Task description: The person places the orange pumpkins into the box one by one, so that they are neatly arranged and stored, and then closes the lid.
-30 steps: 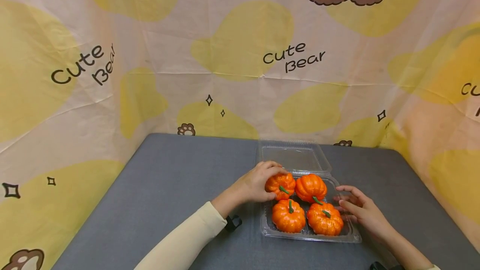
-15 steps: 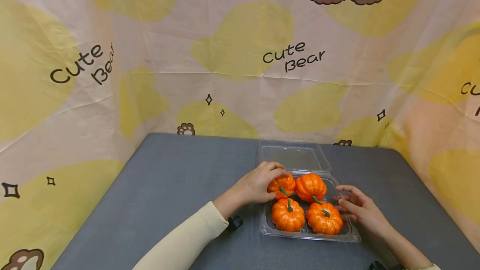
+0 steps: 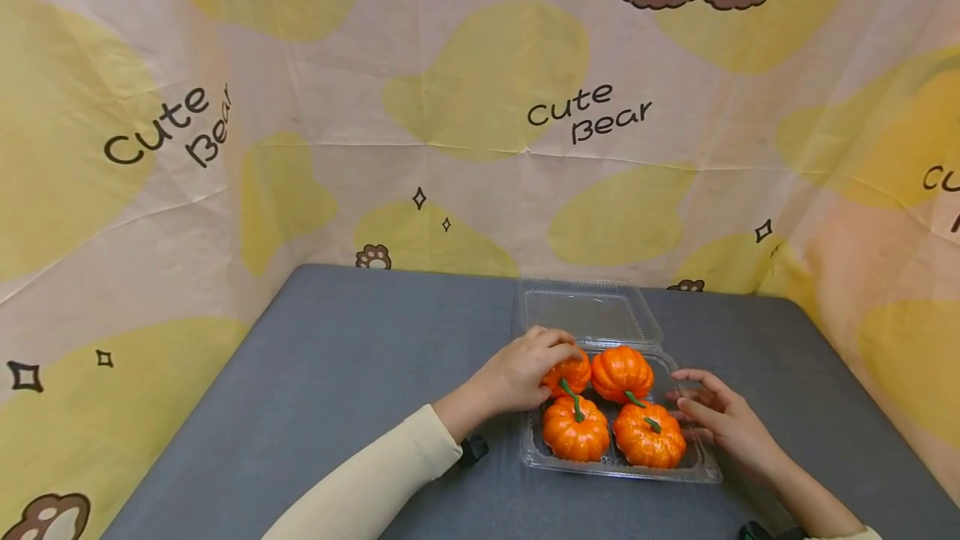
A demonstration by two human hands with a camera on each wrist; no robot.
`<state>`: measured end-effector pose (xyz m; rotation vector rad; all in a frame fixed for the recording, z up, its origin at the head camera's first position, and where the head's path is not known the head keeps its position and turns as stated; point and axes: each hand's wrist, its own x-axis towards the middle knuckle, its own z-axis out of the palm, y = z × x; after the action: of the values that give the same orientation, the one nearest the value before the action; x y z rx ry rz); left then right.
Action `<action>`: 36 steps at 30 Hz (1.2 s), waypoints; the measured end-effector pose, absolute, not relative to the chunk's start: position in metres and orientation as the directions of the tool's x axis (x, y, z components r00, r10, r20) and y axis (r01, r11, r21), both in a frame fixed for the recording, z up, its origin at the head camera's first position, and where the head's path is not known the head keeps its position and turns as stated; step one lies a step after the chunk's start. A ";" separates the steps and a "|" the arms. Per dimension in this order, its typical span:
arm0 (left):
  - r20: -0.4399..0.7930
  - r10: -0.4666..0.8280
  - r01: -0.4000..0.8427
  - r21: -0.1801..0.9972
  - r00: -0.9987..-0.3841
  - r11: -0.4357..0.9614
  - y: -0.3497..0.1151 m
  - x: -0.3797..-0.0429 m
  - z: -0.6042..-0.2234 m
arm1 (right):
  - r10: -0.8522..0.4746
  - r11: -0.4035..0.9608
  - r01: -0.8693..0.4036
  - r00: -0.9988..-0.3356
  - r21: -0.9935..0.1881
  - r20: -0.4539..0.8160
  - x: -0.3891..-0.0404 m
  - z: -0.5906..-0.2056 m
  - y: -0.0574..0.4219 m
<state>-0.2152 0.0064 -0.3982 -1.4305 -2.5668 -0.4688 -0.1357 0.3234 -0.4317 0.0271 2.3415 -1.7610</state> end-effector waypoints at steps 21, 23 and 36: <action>0.232 0.777 0.800 0.324 -0.585 0.506 0.005 -0.217 -0.397 | -0.108 0.285 0.148 -0.977 -0.947 -0.185 -0.137 -0.433 0.324; 0.254 0.756 0.781 0.378 -0.604 0.497 0.003 -0.218 -0.396 | -0.110 0.283 0.145 -0.977 -0.948 -0.182 -0.136 -0.433 0.325; 0.212 0.333 0.347 0.836 -0.919 0.425 -0.016 -0.258 -0.412 | -0.127 0.262 0.130 -0.978 -0.956 -0.168 -0.134 -0.433 0.325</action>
<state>-0.2583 -0.0159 -0.4119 -0.6299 -2.6401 -1.5548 -0.1344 0.3248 -0.4331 0.0035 2.3197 -1.7896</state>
